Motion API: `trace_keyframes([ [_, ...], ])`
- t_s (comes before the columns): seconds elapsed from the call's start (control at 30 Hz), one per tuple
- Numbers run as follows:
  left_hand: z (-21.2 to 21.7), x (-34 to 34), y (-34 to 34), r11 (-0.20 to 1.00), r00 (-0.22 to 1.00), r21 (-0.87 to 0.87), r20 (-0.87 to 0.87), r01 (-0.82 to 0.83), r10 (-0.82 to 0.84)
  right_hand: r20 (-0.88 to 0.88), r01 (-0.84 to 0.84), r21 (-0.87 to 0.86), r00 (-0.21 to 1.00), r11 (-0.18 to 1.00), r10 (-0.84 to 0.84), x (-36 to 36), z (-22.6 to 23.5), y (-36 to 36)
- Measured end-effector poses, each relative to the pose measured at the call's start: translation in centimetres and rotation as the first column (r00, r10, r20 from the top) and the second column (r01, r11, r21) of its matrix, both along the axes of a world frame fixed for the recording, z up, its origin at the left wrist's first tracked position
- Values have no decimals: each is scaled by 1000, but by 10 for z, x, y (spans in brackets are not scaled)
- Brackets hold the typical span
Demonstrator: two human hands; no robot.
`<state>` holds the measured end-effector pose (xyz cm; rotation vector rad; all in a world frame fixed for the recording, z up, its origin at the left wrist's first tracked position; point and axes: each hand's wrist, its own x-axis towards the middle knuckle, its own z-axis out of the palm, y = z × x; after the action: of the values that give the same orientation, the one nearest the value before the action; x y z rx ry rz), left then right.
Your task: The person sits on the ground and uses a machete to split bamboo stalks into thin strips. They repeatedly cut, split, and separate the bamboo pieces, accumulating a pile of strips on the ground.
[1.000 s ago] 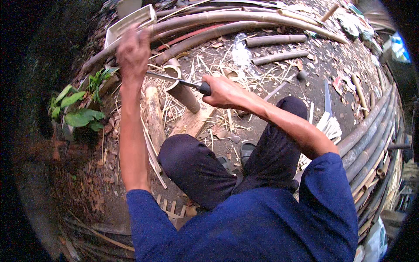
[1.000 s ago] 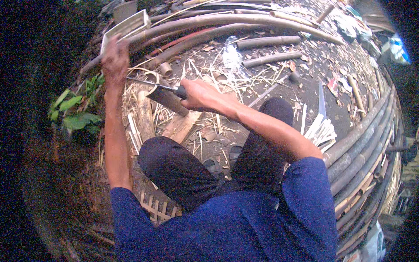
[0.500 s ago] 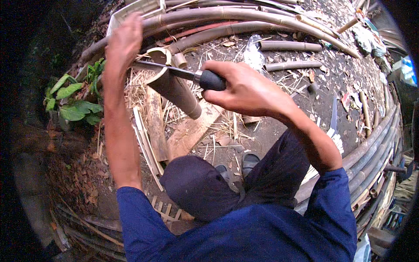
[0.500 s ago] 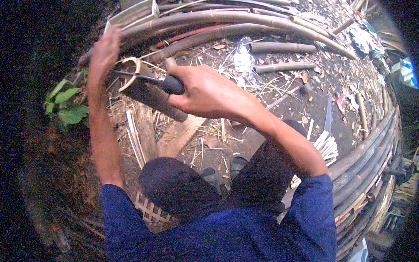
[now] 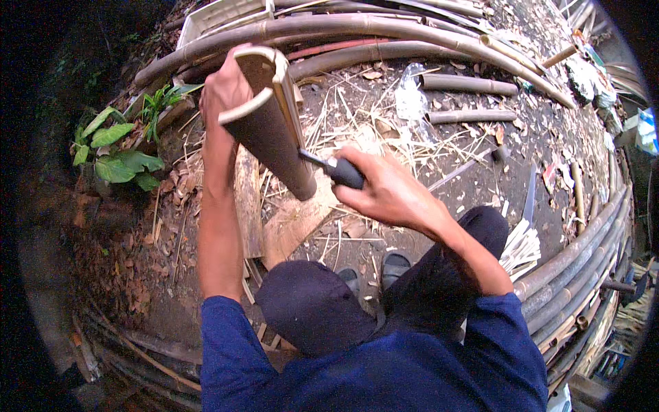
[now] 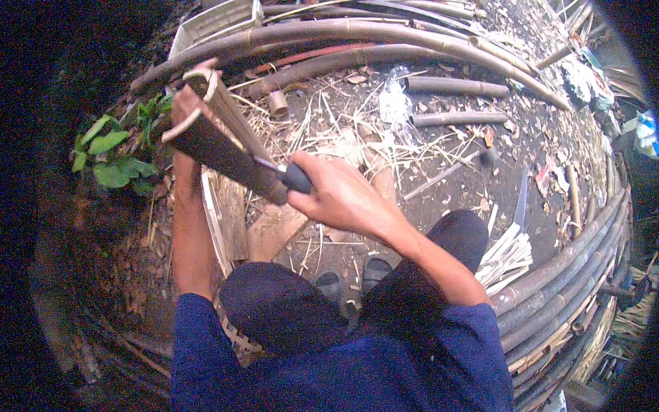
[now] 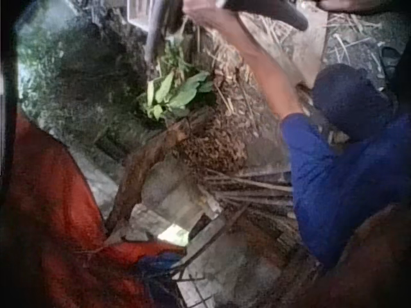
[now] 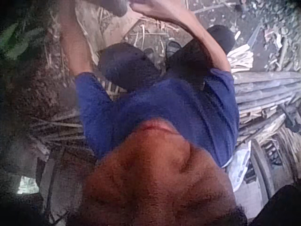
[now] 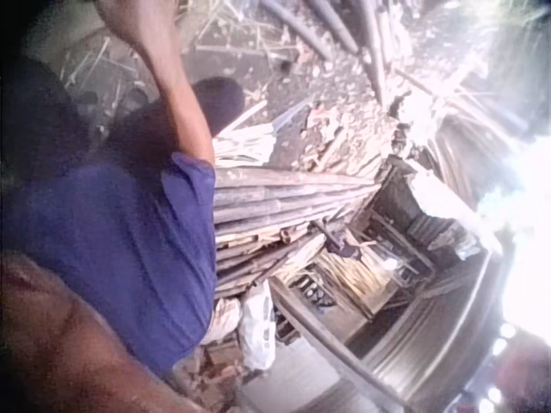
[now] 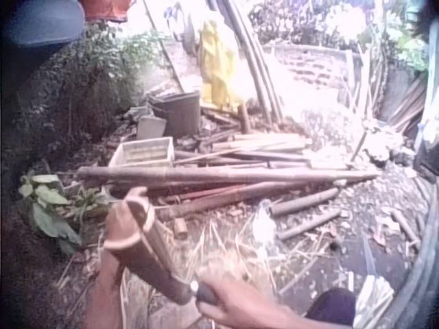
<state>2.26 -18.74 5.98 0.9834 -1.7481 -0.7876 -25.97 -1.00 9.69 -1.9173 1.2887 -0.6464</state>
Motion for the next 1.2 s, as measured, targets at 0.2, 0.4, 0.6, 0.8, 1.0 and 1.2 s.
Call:
trace_keyframes([
  [0.2, -110, -64, 27, 986, 910, -115, 384, -121, 156, 47, 89, 263, 993, 961, -105, 23, -141, 35],
  [0.4, -66, -91, 48, 820, 907, -449, 50, -354, 418, 129, 244, 223, 952, 944, -277, 9, -136, 73],
  [0.6, 7, -18, 121, 681, 744, -301, -283, -668, 605, 701, 460, -103, 662, 882, -264, -4, 0, 46],
  [0.8, -5, -12, 145, 818, 749, -14, -412, -575, 519, 95, 353, 95, 928, 931, -361, -7, -126, 60],
  [1.0, -33, -20, 170, 993, 870, 78, -480, -84, 112, 19, 254, 459, 955, 851, -295, 1, -225, 40],
  [1.2, -43, -91, 157, 988, 997, -153, -70, 10, -21, -73, 156, 491, 988, 857, -137, 24, -203, -10],
])
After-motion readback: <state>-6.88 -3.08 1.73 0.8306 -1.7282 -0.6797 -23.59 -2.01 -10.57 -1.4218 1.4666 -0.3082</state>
